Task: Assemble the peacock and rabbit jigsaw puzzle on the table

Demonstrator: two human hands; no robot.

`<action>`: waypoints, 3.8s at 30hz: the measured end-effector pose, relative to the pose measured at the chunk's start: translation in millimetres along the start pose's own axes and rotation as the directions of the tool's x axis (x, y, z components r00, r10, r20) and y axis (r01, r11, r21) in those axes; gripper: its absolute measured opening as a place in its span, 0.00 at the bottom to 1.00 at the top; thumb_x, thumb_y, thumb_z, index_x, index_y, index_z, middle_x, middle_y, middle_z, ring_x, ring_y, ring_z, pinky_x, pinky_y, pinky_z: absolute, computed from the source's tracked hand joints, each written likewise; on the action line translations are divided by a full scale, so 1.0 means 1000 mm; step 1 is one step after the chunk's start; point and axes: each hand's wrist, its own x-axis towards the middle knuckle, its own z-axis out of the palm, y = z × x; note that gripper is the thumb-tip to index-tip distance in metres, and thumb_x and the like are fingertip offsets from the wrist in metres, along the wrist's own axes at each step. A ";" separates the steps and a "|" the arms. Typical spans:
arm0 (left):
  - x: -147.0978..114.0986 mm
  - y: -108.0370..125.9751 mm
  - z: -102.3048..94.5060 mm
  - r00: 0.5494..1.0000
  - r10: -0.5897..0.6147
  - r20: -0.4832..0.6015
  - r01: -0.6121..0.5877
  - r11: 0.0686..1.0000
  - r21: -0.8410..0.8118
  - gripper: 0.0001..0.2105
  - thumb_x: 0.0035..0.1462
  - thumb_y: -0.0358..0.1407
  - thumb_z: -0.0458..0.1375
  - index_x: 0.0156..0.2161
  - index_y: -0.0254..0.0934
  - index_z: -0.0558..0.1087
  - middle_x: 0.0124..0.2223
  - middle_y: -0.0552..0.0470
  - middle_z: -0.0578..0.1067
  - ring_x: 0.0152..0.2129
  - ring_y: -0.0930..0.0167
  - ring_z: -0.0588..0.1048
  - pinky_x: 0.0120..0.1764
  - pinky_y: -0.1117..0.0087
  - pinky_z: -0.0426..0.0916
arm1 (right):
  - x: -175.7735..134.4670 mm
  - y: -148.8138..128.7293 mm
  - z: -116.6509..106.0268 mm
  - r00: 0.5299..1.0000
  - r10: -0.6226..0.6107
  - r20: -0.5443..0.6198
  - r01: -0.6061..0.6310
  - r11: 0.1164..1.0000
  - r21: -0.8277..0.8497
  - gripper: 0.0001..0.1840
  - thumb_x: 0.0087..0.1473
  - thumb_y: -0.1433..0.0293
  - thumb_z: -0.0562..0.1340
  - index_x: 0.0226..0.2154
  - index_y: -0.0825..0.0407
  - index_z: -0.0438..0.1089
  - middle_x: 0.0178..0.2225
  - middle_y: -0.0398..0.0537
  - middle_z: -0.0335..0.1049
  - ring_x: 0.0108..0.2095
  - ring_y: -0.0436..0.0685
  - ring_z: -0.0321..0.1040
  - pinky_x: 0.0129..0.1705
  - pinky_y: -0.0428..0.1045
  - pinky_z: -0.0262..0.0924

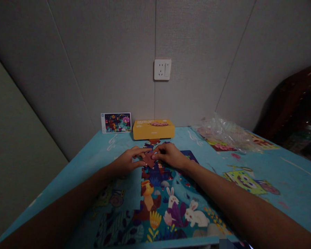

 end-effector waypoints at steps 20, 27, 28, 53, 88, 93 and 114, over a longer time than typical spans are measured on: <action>0.003 0.010 0.006 0.958 -0.216 -0.187 0.158 0.946 -0.283 0.20 0.49 0.39 0.63 0.47 0.32 0.72 0.34 0.51 0.77 0.32 0.69 0.74 0.38 0.69 0.67 | -0.003 0.001 0.002 0.991 0.045 -0.126 -0.020 0.981 0.191 0.19 0.51 0.56 0.62 0.25 0.56 0.69 0.18 0.39 0.58 0.20 0.46 0.50 0.23 0.45 0.45; 0.002 0.008 0.004 0.904 -0.325 -0.277 0.217 0.909 -0.357 0.16 0.54 0.43 0.59 0.44 0.34 0.74 0.32 0.51 0.74 0.23 0.73 0.70 0.21 0.76 0.62 | -0.005 -0.004 0.001 0.997 0.023 0.069 -0.035 0.984 0.176 0.19 0.48 0.56 0.65 0.19 0.54 0.67 0.16 0.40 0.62 0.18 0.47 0.55 0.21 0.45 0.46; 0.002 0.008 0.004 0.911 -0.316 -0.266 0.215 0.913 -0.348 0.15 0.55 0.43 0.58 0.43 0.34 0.74 0.33 0.51 0.75 0.23 0.73 0.70 0.21 0.75 0.62 | -0.005 -0.005 0.001 0.997 0.024 0.068 -0.035 0.985 0.169 0.19 0.48 0.56 0.65 0.19 0.54 0.66 0.16 0.39 0.62 0.18 0.47 0.56 0.21 0.45 0.47; 0.000 -0.006 0.002 0.970 -0.051 -0.238 0.076 0.992 0.096 0.25 0.58 0.38 0.58 0.61 0.37 0.66 0.37 0.49 0.76 0.31 0.68 0.70 0.41 0.66 0.67 | 0.002 0.005 0.002 0.988 0.132 -0.078 -0.139 0.986 -0.095 0.26 0.58 0.53 0.54 0.27 0.56 0.76 0.23 0.49 0.73 0.23 0.53 0.68 0.26 0.46 0.58; 0.000 -0.032 -0.003 0.930 -0.240 -0.278 0.333 0.872 0.359 0.20 0.58 0.35 0.57 0.56 0.34 0.72 0.52 0.41 0.70 0.52 0.57 0.64 0.57 0.54 0.57 | 0.006 0.035 -0.040 0.830 0.281 -0.481 -0.515 0.716 -0.471 0.21 0.48 0.56 0.68 0.38 0.56 0.78 0.36 0.60 0.78 0.37 0.64 0.74 0.33 0.50 0.58; 0.000 -0.023 -0.004 0.948 -0.197 -0.251 0.278 0.897 0.343 0.24 0.59 0.32 0.54 0.61 0.32 0.65 0.58 0.41 0.68 0.54 0.57 0.62 0.59 0.56 0.55 | 0.004 0.032 -0.042 0.802 0.307 -0.512 -0.545 0.727 -0.417 0.16 0.49 0.57 0.67 0.28 0.54 0.78 0.26 0.54 0.76 0.28 0.59 0.72 0.27 0.48 0.53; -0.005 0.006 -0.007 0.996 -0.022 0.091 0.000 0.972 0.234 0.28 0.61 0.33 0.51 0.66 0.43 0.55 0.67 0.49 0.57 0.63 0.58 0.53 0.60 0.56 0.57 | 0.010 0.011 -0.011 0.914 0.256 -0.314 -0.196 0.958 0.210 0.21 0.43 0.52 0.64 0.28 0.54 0.69 0.23 0.48 0.73 0.18 0.48 0.57 0.20 0.45 0.52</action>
